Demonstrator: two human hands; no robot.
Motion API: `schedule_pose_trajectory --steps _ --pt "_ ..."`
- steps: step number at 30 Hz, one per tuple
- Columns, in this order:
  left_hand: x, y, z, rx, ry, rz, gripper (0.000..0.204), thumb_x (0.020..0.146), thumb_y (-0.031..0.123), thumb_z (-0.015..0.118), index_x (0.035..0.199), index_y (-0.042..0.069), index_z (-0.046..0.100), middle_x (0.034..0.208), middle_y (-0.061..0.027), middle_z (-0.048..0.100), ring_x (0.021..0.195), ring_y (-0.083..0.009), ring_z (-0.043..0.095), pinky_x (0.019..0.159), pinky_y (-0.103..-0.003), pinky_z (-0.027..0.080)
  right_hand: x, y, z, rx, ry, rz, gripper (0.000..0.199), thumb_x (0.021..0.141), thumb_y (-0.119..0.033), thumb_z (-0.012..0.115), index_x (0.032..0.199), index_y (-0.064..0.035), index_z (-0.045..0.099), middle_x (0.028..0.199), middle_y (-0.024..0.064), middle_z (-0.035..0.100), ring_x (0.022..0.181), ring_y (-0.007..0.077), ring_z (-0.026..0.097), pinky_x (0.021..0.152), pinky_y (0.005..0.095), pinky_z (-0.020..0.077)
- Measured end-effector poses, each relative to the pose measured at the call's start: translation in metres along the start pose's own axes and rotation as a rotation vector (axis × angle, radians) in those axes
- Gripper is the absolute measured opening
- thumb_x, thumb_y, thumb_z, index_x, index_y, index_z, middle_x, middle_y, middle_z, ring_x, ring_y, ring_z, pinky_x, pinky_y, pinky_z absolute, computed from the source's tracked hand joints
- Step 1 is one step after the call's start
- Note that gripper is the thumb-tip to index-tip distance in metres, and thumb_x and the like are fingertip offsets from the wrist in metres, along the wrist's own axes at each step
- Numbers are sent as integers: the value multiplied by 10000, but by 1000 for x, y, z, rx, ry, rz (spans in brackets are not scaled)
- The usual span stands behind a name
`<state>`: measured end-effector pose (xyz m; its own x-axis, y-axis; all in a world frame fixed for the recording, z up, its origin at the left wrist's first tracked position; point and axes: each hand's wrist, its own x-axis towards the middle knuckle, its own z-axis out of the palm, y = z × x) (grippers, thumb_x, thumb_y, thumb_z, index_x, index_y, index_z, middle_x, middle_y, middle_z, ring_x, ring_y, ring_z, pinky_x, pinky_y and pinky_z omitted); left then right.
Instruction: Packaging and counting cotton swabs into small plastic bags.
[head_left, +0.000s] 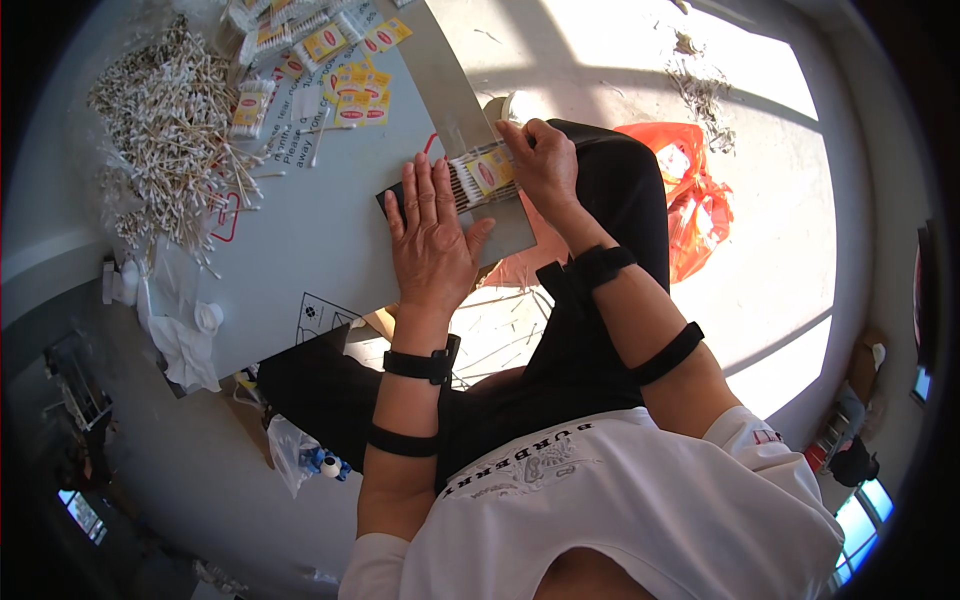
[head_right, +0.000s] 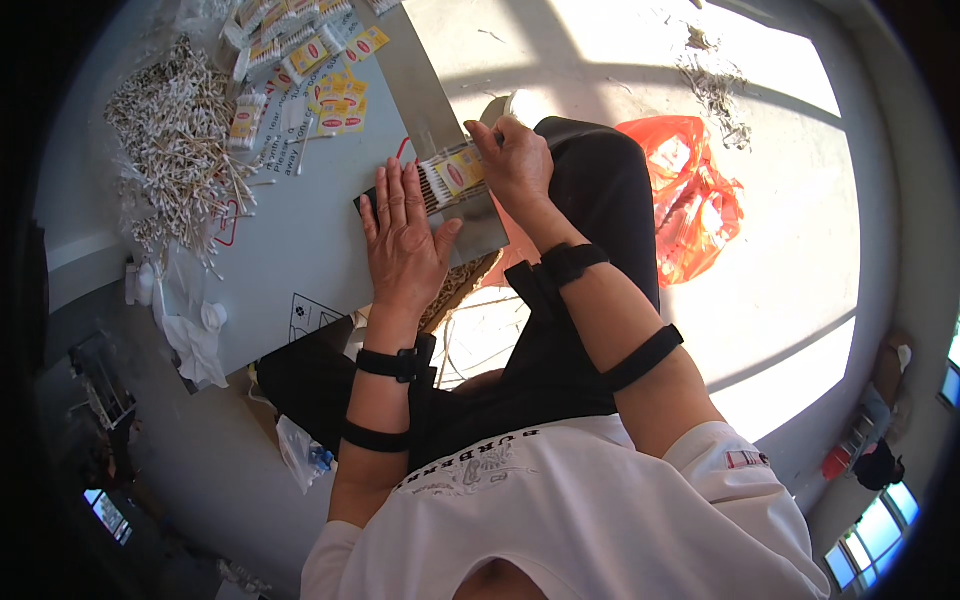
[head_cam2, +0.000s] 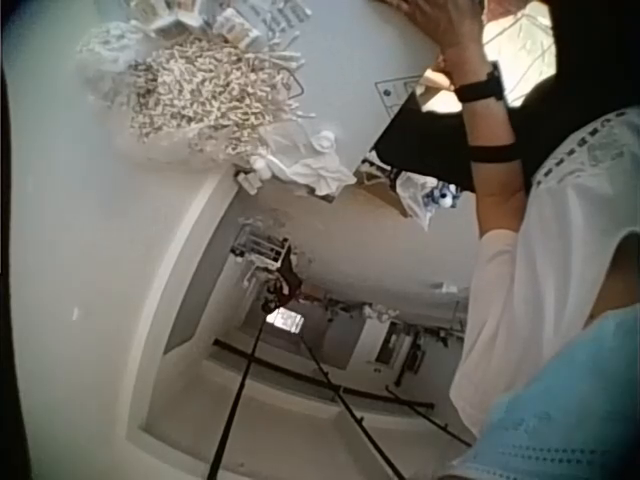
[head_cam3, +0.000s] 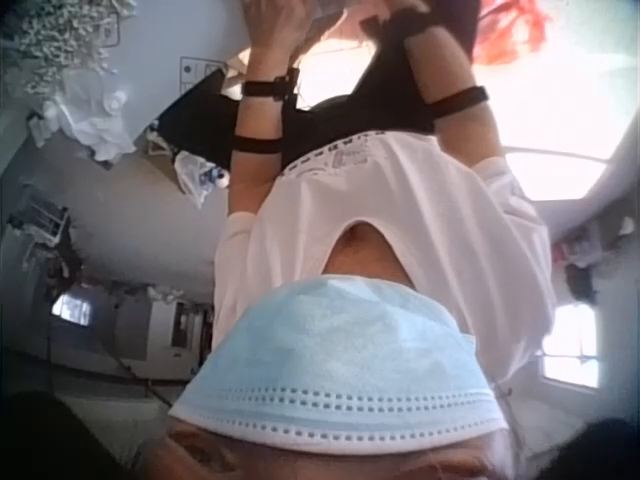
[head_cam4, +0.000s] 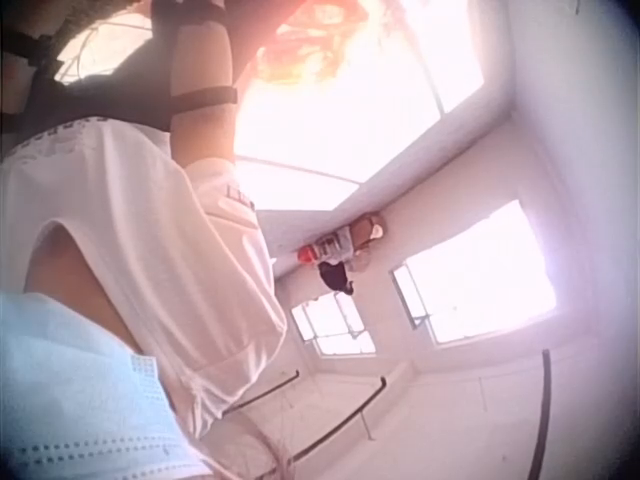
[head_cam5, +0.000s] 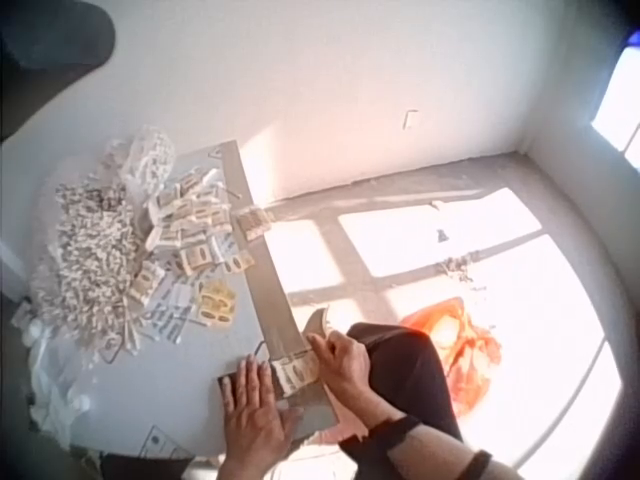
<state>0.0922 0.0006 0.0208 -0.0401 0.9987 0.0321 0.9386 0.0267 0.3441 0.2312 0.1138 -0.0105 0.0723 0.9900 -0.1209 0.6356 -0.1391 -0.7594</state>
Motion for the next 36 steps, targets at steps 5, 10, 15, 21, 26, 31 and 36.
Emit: schedule_pose_trajectory --steps 5,10,15,21,26,31,36 --pt "3 -10 5 -404 301 -35 686 1002 360 470 1531 41 172 1587 -186 185 1481 -305 155 1191 -456 130 3 13 2 501 3 90 447 858 -459 707 771 -28 629 686 93 648 603 238 645 559 368 496" --pt "20 -3 9 -1151 505 -205 598 1046 334 380 1511 -2 211 1571 -200 211 1467 -280 184 1199 -421 127 -6 26 1 1280 -304 539 305 893 -329 704 937 -33 641 869 49 660 766 163 651 740 305 551" --pt "24 -1 11 -1251 502 -174 636 1039 391 375 1489 -38 239 1551 -212 247 1453 -303 217 1199 -434 128 -6 28 4 1484 -346 555 245 921 -273 673 944 -31 636 894 65 663 819 174 648 787 336 549" --pt "26 1 12 -1275 513 -173 664 1031 426 372 1481 -46 251 1539 -233 257 1447 -321 229 1196 -448 128 -9 26 6 1401 -324 473 200 933 -220 662 922 -21 642 850 46 653 766 152 637 737 312 552" --pt "27 4 12 -1284 534 -187 664 1032 430 359 1479 -49 251 1536 -243 256 1447 -325 229 1195 -448 124 -12 18 6 1349 -232 428 195 915 -202 688 909 -10 656 830 32 647 732 131 623 698 290 549" --pt "27 6 13 -1299 543 -193 671 1032 434 356 1477 -56 247 1537 -245 252 1449 -329 222 1196 -449 118 -12 18 7 1282 -199 355 195 901 -192 705 911 1 674 825 39 657 725 122 627 685 271 548" --pt "27 8 13 -1306 551 -192 676 1031 439 357 1475 -59 246 1535 -250 251 1450 -333 220 1196 -450 119 -11 22 8 1221 -188 334 207 903 -195 704 932 8 681 831 47 667 720 116 633 677 261 549"
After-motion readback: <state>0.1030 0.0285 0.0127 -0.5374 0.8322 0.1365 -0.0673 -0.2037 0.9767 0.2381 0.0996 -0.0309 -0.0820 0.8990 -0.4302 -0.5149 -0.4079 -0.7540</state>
